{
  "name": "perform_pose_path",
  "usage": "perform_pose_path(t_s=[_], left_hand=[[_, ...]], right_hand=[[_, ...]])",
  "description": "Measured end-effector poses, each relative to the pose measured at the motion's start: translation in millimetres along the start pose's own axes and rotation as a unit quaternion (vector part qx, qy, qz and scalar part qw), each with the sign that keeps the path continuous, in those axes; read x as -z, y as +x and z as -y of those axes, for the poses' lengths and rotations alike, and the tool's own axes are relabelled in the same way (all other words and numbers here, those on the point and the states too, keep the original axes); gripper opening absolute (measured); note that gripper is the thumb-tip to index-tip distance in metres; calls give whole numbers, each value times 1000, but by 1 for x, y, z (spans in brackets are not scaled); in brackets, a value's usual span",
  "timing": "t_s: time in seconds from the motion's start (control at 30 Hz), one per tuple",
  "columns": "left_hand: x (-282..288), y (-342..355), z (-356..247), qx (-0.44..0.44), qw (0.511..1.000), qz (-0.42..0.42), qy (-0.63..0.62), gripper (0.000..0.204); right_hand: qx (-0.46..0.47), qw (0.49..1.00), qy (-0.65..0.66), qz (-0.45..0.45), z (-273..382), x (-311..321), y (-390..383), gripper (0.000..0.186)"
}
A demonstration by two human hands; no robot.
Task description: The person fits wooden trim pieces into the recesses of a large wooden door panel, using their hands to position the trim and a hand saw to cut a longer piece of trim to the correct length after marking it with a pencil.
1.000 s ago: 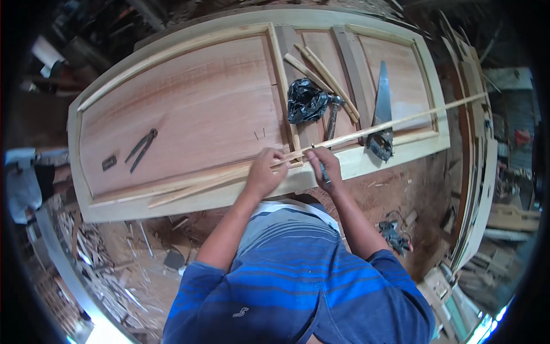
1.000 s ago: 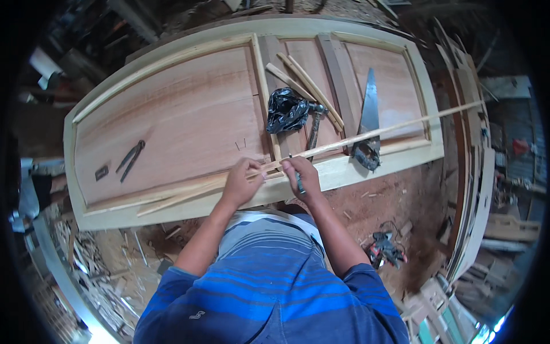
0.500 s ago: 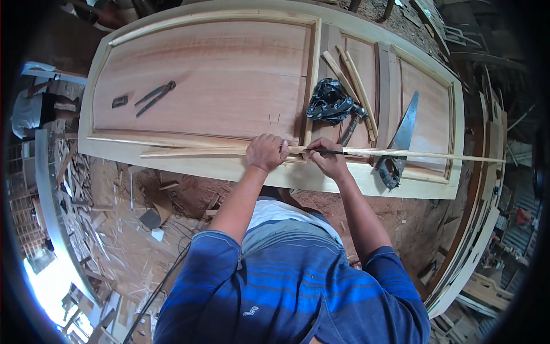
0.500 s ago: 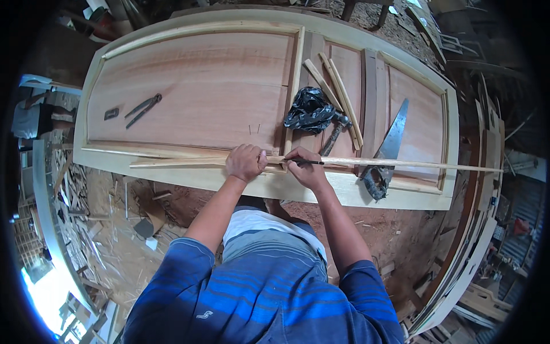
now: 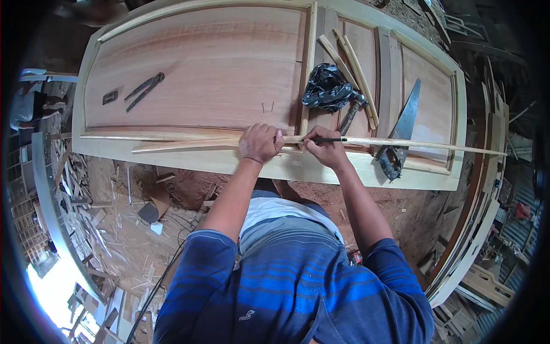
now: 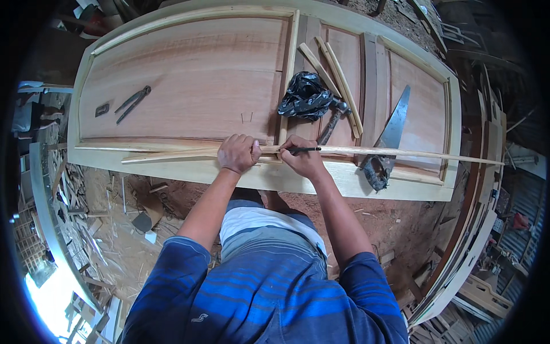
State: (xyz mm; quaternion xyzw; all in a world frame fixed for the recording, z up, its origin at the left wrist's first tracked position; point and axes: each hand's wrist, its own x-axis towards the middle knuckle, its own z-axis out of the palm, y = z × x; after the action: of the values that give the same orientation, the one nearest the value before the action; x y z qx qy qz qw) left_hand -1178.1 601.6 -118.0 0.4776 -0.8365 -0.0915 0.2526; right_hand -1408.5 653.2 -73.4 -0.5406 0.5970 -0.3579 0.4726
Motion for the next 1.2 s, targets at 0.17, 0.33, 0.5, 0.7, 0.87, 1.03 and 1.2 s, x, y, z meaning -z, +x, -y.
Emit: perform_pose_path(t_s=[0.17, 0.33, 0.5, 0.7, 0.87, 1.03, 1.2], left_hand=[[1, 1, -1, -3, 1000, 13, 14, 21], [2, 2, -1, -11, 1000, 11, 18, 21], [3, 3, -2, -7, 1000, 2, 11, 20], [4, 2, -3, -6, 1000, 12, 15, 20], [5, 3, -2, -13, 1000, 23, 12, 21], [4, 2, -3, -10, 999, 18, 25, 22], [6, 3, -4, -22, 999, 34, 24, 23]], right_hand=[[1, 1000, -19, -2, -4, 1, 1, 12], [-19, 1000, -12, -16, -1, 2, 2, 17], [-31, 999, -28, 1, 1, 2, 2, 15], [14, 996, -85, 28, 1, 6, 4, 17], [-81, 977, 197, -31, 6, 21, -8, 21], [-203, 962, 170, -65, -2, 55, -82, 27], [-299, 940, -125, -108, -29, 55, -142, 33]])
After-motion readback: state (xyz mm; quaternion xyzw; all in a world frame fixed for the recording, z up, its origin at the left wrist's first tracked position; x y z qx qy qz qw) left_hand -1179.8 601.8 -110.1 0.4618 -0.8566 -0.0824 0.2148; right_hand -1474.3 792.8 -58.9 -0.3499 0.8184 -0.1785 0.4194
